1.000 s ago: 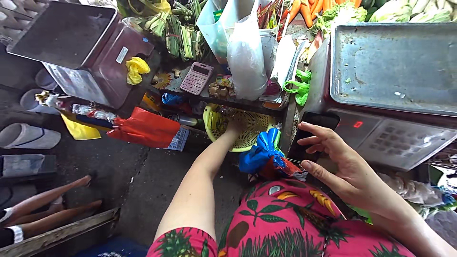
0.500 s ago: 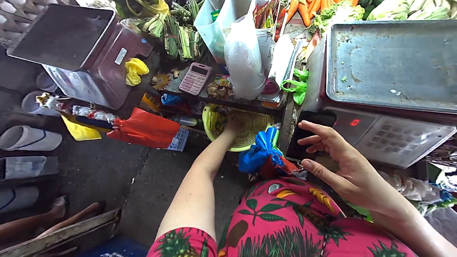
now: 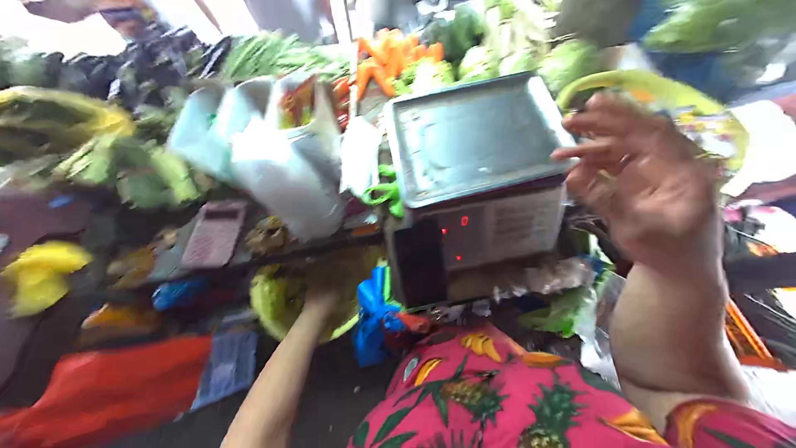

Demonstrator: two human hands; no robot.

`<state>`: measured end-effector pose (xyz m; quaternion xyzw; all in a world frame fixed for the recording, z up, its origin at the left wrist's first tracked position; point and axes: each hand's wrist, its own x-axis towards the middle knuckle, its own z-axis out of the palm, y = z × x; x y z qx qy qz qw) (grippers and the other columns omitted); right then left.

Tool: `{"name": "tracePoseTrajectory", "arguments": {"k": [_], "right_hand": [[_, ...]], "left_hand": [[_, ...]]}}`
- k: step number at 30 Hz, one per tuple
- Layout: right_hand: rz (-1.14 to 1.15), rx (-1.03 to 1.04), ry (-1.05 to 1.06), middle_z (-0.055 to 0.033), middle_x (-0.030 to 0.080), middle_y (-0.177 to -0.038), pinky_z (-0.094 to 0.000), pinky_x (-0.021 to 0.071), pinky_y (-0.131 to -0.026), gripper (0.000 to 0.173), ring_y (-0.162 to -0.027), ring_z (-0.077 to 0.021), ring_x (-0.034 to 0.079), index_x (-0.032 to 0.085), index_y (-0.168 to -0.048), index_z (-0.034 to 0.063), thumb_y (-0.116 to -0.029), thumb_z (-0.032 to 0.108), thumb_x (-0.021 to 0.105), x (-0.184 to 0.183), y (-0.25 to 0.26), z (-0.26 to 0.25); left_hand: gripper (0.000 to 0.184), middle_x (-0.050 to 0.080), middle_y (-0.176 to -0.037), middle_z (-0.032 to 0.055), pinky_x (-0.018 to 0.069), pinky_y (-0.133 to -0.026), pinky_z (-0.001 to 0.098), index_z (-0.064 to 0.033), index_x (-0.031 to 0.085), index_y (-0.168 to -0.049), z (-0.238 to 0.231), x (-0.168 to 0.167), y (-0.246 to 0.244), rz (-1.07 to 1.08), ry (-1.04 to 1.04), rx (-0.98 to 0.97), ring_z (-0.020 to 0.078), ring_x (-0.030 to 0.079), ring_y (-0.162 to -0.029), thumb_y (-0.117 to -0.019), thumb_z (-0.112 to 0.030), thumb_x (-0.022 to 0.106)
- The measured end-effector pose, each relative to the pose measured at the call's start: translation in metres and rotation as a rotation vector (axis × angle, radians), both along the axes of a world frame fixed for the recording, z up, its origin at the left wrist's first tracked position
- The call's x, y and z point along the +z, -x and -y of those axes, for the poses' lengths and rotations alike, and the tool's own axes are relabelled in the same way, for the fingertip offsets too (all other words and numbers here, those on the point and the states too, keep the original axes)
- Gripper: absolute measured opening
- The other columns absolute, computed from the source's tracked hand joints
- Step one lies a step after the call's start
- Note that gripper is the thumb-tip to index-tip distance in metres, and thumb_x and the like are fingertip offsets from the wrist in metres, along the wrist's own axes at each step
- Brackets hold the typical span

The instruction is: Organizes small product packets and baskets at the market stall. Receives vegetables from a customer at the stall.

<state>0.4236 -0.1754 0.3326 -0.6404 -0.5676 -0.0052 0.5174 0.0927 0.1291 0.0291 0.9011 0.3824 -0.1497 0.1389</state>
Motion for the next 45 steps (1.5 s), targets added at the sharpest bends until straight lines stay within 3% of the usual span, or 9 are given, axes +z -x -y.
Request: {"name": "tracePoseTrajectory", "arguments": {"k": [3,6,13,18,27,35,40,42,45], "right_hand": [[0.191,-0.417,-0.153,-0.0102,0.069,-0.121,-0.0304,0.0583,-0.091,0.047,-0.101,-0.0113,0.069,0.05,-0.139,-0.0059,-0.1019,0.019,0.061,0.036,-0.083,0.039],[0.198,-0.693,0.147,-0.018,0.07,-0.113,-0.034,0.0567,-0.09,0.043,-0.096,-0.0176,0.07,0.056,-0.136,-0.0035,-0.1004,0.018,0.063,0.055,-0.147,0.062],[0.075,-0.384,1.011,-0.0235,0.067,-0.126,-0.0694,0.0416,-0.105,0.065,-0.121,-0.045,0.061,0.066,-0.133,0.0039,-0.0748,0.017,0.093,0.001,-0.257,0.075],[0.16,-0.416,1.072,-0.0252,0.066,-0.128,-0.0732,0.041,-0.102,0.057,-0.123,-0.0484,0.059,0.068,-0.133,0.0105,-0.0792,0.013,0.088,-0.034,-0.273,0.066],[0.311,-0.433,1.006,-0.0227,0.071,-0.119,-0.073,0.0465,-0.094,0.053,-0.115,-0.0472,0.064,0.071,-0.131,0.0168,-0.0824,-0.004,0.069,-0.06,-0.308,0.067],[0.144,-0.458,0.52,-0.0232,0.072,-0.102,-0.0684,0.0498,-0.087,0.027,-0.096,-0.0399,0.069,0.072,-0.112,0.0015,-0.0877,0.01,0.077,0.019,-0.289,0.084],[0.214,-0.53,0.311,-0.0129,0.072,-0.101,-0.0506,0.0556,-0.085,0.032,-0.092,-0.0221,0.07,0.07,-0.115,0.0064,-0.0898,0.026,0.076,0.067,-0.196,0.081],[0.288,-0.504,0.222,-0.0111,0.072,-0.097,-0.0457,0.0594,-0.076,0.033,-0.086,-0.0198,0.071,0.068,-0.115,0.0065,-0.0928,0.03,0.073,0.07,-0.128,0.078],[0.292,-0.27,0.148,-0.0022,0.071,-0.09,-0.0301,0.0586,-0.065,0.031,-0.079,-0.008,0.068,0.068,-0.116,0.007,-0.0916,0.026,0.067,0.053,-0.049,0.067]], "left_hand": [[0.063,0.043,-0.155,0.0276,0.0212,-0.12,0.0686,-0.0024,0.056,-0.144,0.009,0.007,-0.003,-0.074,-0.043,-0.048,0.0479,0.033,-0.147,-0.0901,-0.028,0.077],[0.077,0.04,-0.152,0.0366,0.0324,-0.112,0.0737,-0.0031,0.047,-0.151,0.024,0.039,-0.01,-0.048,0.063,0.141,0.0561,0.036,-0.142,-0.0902,-0.04,0.078],[0.07,0.038,-0.15,0.0402,0.0322,-0.107,0.0767,0.0034,0.055,-0.141,0.056,0.101,0.016,0.452,-0.037,0.229,0.0617,0.038,-0.136,-0.089,-0.039,0.075],[0.066,0.042,-0.148,0.0373,0.0334,-0.116,0.0591,0.0075,0.053,-0.14,0.087,0.166,-0.009,0.644,-0.127,0.114,0.0504,0.039,-0.141,-0.0976,-0.042,0.064],[0.048,0.055,-0.144,0.0174,0.0549,-0.1,0.0356,-0.0078,0.062,-0.134,0.149,0.213,-0.113,0.982,0.009,-0.179,0.0209,0.056,-0.131,-0.0977,-0.038,0.067],[0.04,0.063,-0.135,0.0058,0.0509,-0.104,0.0314,-0.0137,0.061,-0.135,0.216,0.252,-0.221,1.113,0.086,-0.631,0.0133,0.058,-0.127,-0.1001,-0.034,0.066],[0.095,0.041,-0.158,0.0164,0.0524,-0.109,0.0453,-0.0062,0.029,-0.158,0.238,0.244,-0.276,1.238,0.665,-0.514,0.0266,0.052,-0.138,-0.0857,-0.034,0.084],[0.121,0.02,-0.168,0.0164,0.0462,-0.115,0.0443,-0.0112,0.015,-0.164,0.245,0.239,-0.283,1.336,0.422,-0.419,0.0268,0.039,-0.148,-0.0753,-0.042,0.091],[0.106,0.002,-0.171,0.0179,0.0138,-0.125,0.0596,-0.0234,0.016,-0.162,0.242,0.23,-0.275,1.458,-0.343,-0.37,0.037,0.006,-0.158,-0.0832,-0.057,0.079]]}}
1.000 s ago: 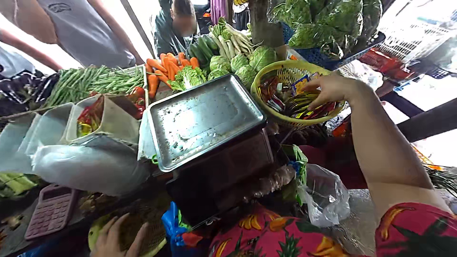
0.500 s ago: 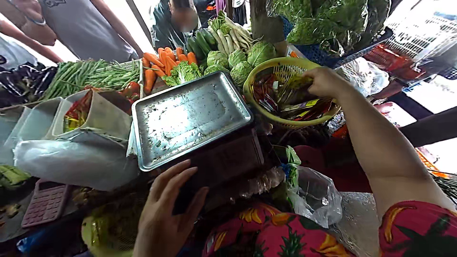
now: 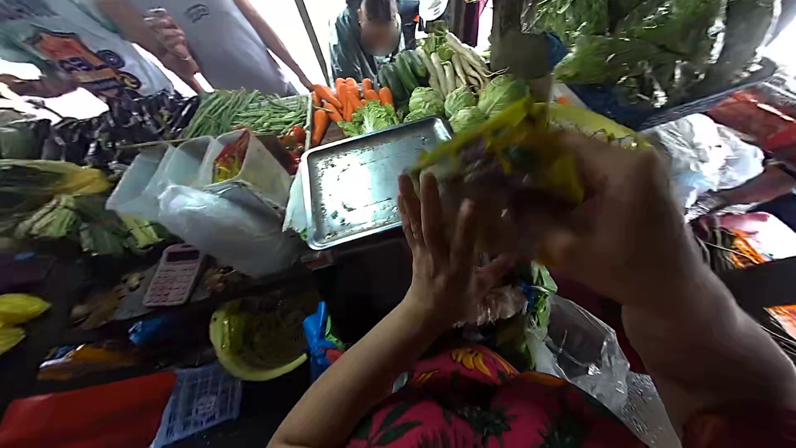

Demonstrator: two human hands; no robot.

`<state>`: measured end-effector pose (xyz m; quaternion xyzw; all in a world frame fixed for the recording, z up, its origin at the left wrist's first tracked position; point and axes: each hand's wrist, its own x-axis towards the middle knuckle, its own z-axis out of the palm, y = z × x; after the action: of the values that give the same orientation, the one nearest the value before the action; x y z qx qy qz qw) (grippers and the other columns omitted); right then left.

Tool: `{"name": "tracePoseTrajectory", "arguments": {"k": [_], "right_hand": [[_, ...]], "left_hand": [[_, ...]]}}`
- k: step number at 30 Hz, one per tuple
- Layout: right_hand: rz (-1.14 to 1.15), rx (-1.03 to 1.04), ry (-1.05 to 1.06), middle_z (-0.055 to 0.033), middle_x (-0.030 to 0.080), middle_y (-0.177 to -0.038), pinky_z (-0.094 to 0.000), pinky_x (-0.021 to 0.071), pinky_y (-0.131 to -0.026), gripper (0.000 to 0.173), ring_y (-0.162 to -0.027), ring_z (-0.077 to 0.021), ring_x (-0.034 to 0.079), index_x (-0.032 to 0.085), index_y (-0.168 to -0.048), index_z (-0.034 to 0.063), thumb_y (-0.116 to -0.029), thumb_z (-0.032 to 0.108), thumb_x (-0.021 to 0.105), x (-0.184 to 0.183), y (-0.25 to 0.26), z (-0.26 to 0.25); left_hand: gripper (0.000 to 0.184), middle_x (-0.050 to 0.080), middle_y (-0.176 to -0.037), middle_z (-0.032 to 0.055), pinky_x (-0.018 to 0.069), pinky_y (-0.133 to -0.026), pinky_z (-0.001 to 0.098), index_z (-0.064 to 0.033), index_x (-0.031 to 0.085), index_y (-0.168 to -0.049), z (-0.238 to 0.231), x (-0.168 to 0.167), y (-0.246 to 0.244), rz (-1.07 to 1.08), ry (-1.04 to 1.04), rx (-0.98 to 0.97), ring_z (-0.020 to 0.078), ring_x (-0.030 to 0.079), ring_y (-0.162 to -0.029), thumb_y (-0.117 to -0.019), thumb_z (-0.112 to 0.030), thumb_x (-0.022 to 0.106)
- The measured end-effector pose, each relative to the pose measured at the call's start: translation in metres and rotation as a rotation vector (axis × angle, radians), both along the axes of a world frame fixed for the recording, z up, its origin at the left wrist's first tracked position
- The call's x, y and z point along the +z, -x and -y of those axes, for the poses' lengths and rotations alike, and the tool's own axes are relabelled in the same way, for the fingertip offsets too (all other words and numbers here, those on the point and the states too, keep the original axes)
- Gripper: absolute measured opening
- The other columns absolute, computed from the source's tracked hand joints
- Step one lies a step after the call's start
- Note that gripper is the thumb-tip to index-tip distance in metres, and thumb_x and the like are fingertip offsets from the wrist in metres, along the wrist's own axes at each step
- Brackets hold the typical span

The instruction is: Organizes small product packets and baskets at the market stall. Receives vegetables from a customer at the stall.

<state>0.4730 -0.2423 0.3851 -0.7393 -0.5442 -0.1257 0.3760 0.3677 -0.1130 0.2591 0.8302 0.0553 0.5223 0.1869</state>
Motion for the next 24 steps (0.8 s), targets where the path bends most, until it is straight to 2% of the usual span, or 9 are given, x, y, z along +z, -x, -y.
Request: {"name": "tracePoseTrajectory", "arguments": {"k": [2,4,7,9,11,12,16,20,24], "right_hand": [[-0.112,0.156,0.0,0.0098,0.069,-0.087,-0.0142,0.0556,-0.065,0.026,-0.078,0.0071,0.064,0.068,-0.112,0.0124,-0.0895,0.024,0.066,-0.013,0.025,-0.014],[-0.241,0.28,-0.01,0.0129,0.067,-0.085,-0.0095,0.0548,-0.064,0.021,-0.076,0.011,0.063,0.068,-0.11,0.0136,-0.0906,0.021,0.067,-0.02,0.04,-0.029],[-0.339,0.396,0.019,0.0117,0.069,-0.087,-0.0117,0.0557,-0.063,0.028,-0.074,0.0091,0.064,0.067,-0.117,0.0133,-0.091,0.024,0.066,-0.015,0.051,-0.057],[-0.453,0.521,0.123,0.0024,0.071,-0.11,-0.021,0.0602,-0.073,0.047,-0.086,-0.0002,0.069,0.057,-0.14,0.0087,-0.1005,0.034,0.055,-0.003,0.048,-0.083],[-0.625,0.571,0.217,-0.0059,0.06,-0.142,-0.0325,0.0557,-0.096,0.056,-0.117,-0.0115,0.065,0.048,-0.152,0.0093,-0.105,0.039,0.041,0.007,0.041,-0.112],[-0.666,0.538,0.195,-0.009,0.058,-0.145,-0.0358,0.0521,-0.1,0.054,-0.123,-0.0158,0.062,0.047,-0.152,0.0082,-0.1063,0.037,0.041,0.006,0.038,-0.126],[-0.546,0.419,0.109,-0.0201,0.049,-0.146,-0.0446,0.0575,-0.094,0.091,-0.122,-0.0278,0.06,0.042,-0.154,0.0096,-0.0796,0.036,0.086,-0.039,0.006,-0.174],[-0.617,0.4,-0.011,-0.0078,0.069,-0.112,-0.0317,0.0611,-0.089,0.066,-0.101,-0.0102,0.07,0.049,-0.136,0.0025,-0.081,0.011,0.084,-0.057,0.01,-0.179],[-0.578,0.345,-0.053,-0.0097,0.067,-0.117,-0.0319,0.0606,-0.091,0.065,-0.103,-0.0115,0.07,0.047,-0.137,0.0027,-0.0826,0.007,0.081,-0.062,-0.001,-0.172]], "left_hand": [[0.099,-0.001,-0.172,0.0149,0.0061,-0.123,0.0626,-0.032,0.012,-0.161,-0.005,0.006,0.02,0.029,-0.1,0.171,0.0379,-0.001,-0.158,-0.0855,-0.053,0.072],[0.091,0.008,-0.17,0.0169,0.0113,-0.124,0.0607,-0.0311,0.021,-0.159,-0.011,0.011,0.041,0.015,-0.093,0.214,0.0376,0.007,-0.157,-0.0856,-0.043,0.073],[0.079,0.024,-0.163,0.0209,0.0177,-0.125,0.0526,-0.0171,0.034,-0.155,-0.042,0.025,0.06,0.018,-0.023,0.078,0.0332,0.021,-0.153,-0.0879,-0.029,0.073],[0.078,0.037,-0.158,0.0194,0.0318,-0.121,0.04,-0.0013,0.037,-0.153,-0.075,0.036,0.065,0.05,0.135,-0.087,0.0233,0.037,-0.146,-0.0862,-0.019,0.073],[0.054,0.066,-0.123,0.0063,0.0557,-0.096,0.0284,0.004,0.051,-0.137,-0.107,0.037,0.064,0.155,0.497,-0.241,0.0079,0.065,-0.11,-0.0883,-0.006,0.072],[0.034,0.072,-0.104,0.0014,0.0606,-0.085,0.0299,-0.0009,0.06,-0.122,-0.12,0.039,0.063,0.185,0.719,-0.285,0.0073,0.07,-0.095,-0.089,-0.002,0.069],[0.013,0.067,-0.087,-0.0013,0.0586,-0.076,0.0299,-0.0065,0.059,-0.106,-0.149,0.054,0.069,0.054,1.159,-0.345,0.0079,0.067,-0.08,-0.0969,-0.001,0.052],[0.019,0.072,-0.095,0.0014,0.0607,-0.083,0.0322,-0.0033,0.062,-0.114,-0.175,0.059,0.061,-0.123,0.901,-0.425,0.0097,0.07,-0.087,-0.0951,-0.006,0.062],[0.042,0.073,-0.11,0.0048,0.0595,-0.095,0.0328,-0.0016,0.062,-0.125,-0.182,0.068,0.051,-0.244,0.664,-0.328,0.01,0.07,-0.102,-0.0886,-0.012,0.079]]}}
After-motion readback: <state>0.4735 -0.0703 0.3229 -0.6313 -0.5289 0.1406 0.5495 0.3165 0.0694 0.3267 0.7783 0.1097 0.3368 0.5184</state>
